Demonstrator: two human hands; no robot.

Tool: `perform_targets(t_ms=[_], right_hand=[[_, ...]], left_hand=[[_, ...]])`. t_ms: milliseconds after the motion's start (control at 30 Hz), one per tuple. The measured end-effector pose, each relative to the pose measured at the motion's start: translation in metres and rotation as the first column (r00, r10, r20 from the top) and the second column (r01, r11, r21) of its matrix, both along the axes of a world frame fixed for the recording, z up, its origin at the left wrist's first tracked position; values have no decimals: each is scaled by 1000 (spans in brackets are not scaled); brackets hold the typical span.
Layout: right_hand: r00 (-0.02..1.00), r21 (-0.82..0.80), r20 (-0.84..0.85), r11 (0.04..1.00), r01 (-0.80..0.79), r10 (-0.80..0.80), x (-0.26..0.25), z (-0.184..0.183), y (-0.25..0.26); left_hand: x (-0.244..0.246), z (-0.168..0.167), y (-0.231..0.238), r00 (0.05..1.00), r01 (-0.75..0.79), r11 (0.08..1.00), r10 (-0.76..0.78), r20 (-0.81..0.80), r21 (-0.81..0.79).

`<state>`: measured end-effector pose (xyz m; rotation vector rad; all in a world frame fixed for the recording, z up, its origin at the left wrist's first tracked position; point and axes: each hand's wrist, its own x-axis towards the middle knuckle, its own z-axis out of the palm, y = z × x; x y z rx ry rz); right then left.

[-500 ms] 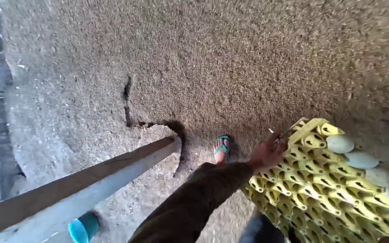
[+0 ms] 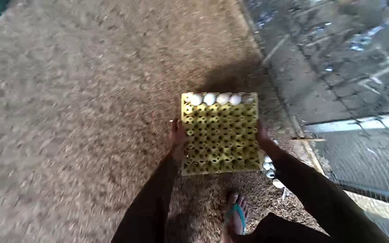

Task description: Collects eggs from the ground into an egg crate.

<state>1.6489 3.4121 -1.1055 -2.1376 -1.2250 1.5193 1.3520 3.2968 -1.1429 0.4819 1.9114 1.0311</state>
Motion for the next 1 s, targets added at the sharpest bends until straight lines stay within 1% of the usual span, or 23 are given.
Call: perform_targets(t_ms=[33, 100, 133, 167, 267, 333, 400, 467, 500, 600, 667, 700, 767, 833, 867, 933, 967, 1000], right_hand=[[999, 14, -34, 1000, -9, 10, 4, -18, 14], [992, 41, -119, 998, 38, -33, 9, -53, 32], [991, 27, -123, 998, 60, -57, 10, -67, 35], [993, 7, -98, 998, 62, -61, 9, -71, 40], [996, -48, -86, 999, 9, -13, 6, -57, 31], [991, -88, -131, 996, 29, -40, 3, -39, 24], [978, -91, -190, 993, 73, -89, 3, -35, 19], [967, -84, -223, 991, 103, -120, 7, -44, 16], [968, -69, -232, 994, 87, -101, 9, -52, 18], [949, -41, -291, 993, 114, -121, 17, -76, 17], [934, 14, -340, 992, 123, -111, 30, -86, 3], [937, 69, -332, 988, 138, -107, 41, -88, -7], [963, 200, -225, 960, 195, -149, 73, -88, -33], [968, 313, -30, 918, 244, -248, 121, -93, -61], [952, 333, 91, 910, 248, -293, 147, -98, -73], [880, 310, 327, 919, 244, -344, 199, -119, -83], [849, 280, 421, 936, 215, -321, 220, -130, -84], [834, 247, 479, 954, 172, -275, 235, -140, -84]], left_hand=[[-2, -6, 15, 1000, -6, 1000, 6, -11, -15], [-5, -20, 34, 998, 0, 1000, -2, -57, -24], [-7, -30, 37, 997, 2, 1000, -3, -74, -16], [-11, -36, 43, 995, 2, 1000, -2, -97, 5], [-13, -28, 52, 987, 49, 999, -52, -154, -24], [-16, -24, 53, 977, 95, 993, -106, -184, -67], [-21, -27, 55, 967, 135, 985, -154, -203, -105], [-23, -28, 54, 961, 171, 979, -190, -200, -112], [-22, -27, 55, 962, 176, 979, -193, -195, -101], [-22, -27, 55, 966, 175, 981, -186, -178, -78], [-20, -26, 54, 970, 171, 982, -182, -160, -81], [-20, -25, 54, 970, 178, 981, -188, -157, -76], [-20, -23, 55, 964, 200, 977, -210, -164, -73], [-23, -25, 54, 960, 215, 974, -225, -167, -76], [-24, -27, 53, 961, 213, 974, -223, -164, -79], [-28, -30, 54, 966, 212, 975, -219, -138, -67], [-30, -31, 54, 967, 213, 975, -219, -127, -62], [-32, -32, 53, 969, 212, 976, -217, -116, -58]])
